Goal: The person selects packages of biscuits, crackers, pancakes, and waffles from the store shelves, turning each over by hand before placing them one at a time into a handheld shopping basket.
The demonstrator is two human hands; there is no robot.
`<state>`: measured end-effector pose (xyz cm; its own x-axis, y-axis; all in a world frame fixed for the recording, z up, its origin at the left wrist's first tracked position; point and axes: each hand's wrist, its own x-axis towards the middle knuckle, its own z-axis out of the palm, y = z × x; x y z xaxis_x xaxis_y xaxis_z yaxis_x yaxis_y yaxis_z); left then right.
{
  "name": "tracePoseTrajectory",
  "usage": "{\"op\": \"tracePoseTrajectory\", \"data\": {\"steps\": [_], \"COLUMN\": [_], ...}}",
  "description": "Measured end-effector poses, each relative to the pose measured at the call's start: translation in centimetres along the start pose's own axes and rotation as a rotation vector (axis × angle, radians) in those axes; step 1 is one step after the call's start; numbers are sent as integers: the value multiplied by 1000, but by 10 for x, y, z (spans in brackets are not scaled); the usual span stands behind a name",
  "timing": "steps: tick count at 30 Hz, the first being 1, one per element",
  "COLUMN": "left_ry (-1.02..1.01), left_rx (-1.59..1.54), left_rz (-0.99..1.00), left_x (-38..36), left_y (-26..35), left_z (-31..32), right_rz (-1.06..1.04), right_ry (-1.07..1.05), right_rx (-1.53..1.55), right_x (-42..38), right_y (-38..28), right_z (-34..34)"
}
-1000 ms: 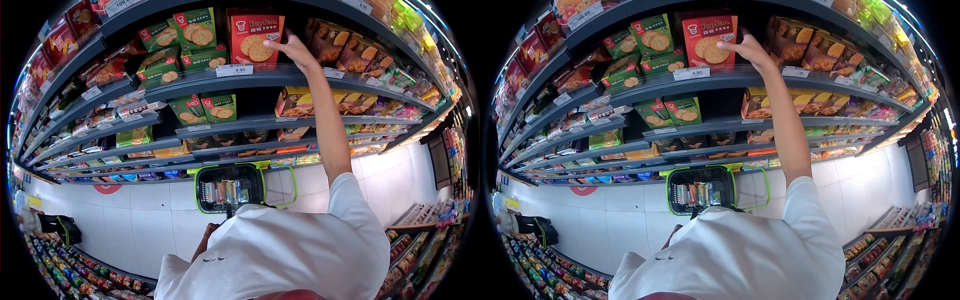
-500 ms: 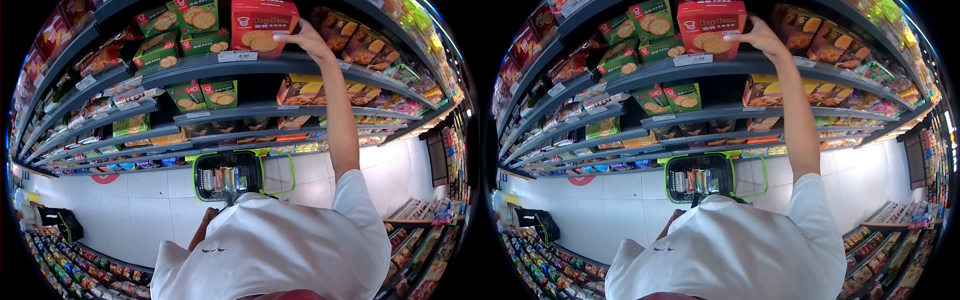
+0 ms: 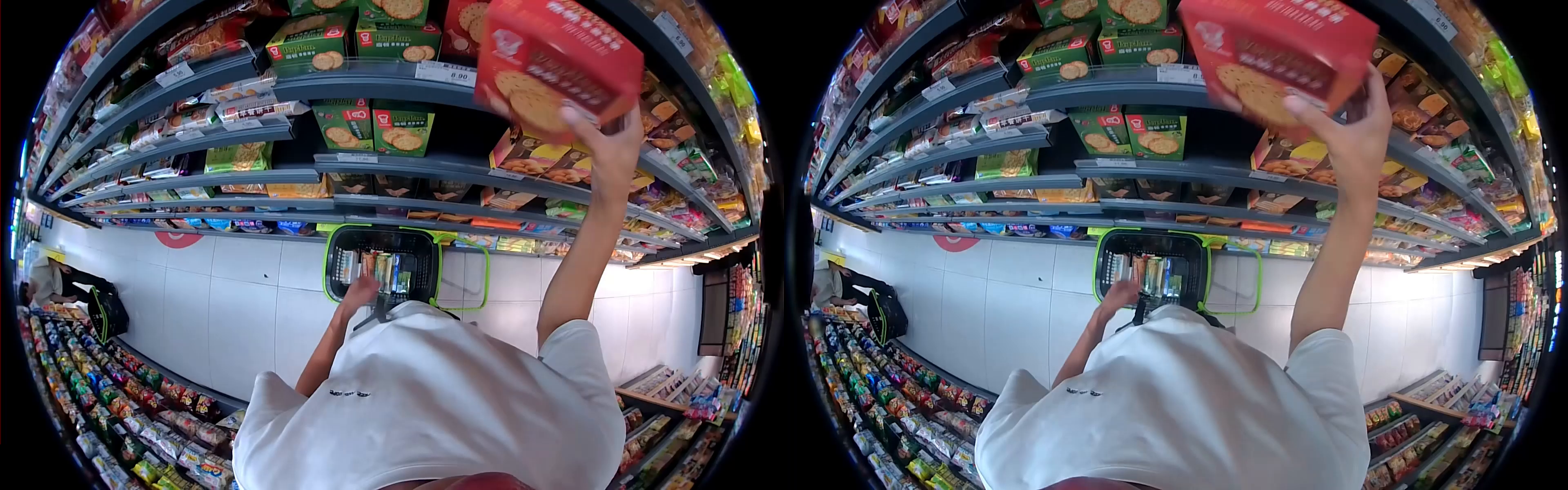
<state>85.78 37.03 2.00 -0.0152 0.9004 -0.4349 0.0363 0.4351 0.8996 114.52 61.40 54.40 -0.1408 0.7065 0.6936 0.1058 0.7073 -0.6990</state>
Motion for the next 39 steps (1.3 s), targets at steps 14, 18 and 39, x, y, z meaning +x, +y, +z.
{"op": "tracePoseTrajectory", "data": {"steps": [14,18,39], "left_ry": [-329,-159,-68], "left_rx": [-618,-513,-510], "left_rz": [469,338,256], "left_x": [-70,-72,-74], "left_y": [343,351,359], "left_z": [46,57,55], "right_rz": [917,974,973], "right_ry": [-90,-108,-165], "right_rx": [609,518,560], "right_x": [-129,-142,-155], "right_y": [42,39,26], "right_z": [48,49,50]}}
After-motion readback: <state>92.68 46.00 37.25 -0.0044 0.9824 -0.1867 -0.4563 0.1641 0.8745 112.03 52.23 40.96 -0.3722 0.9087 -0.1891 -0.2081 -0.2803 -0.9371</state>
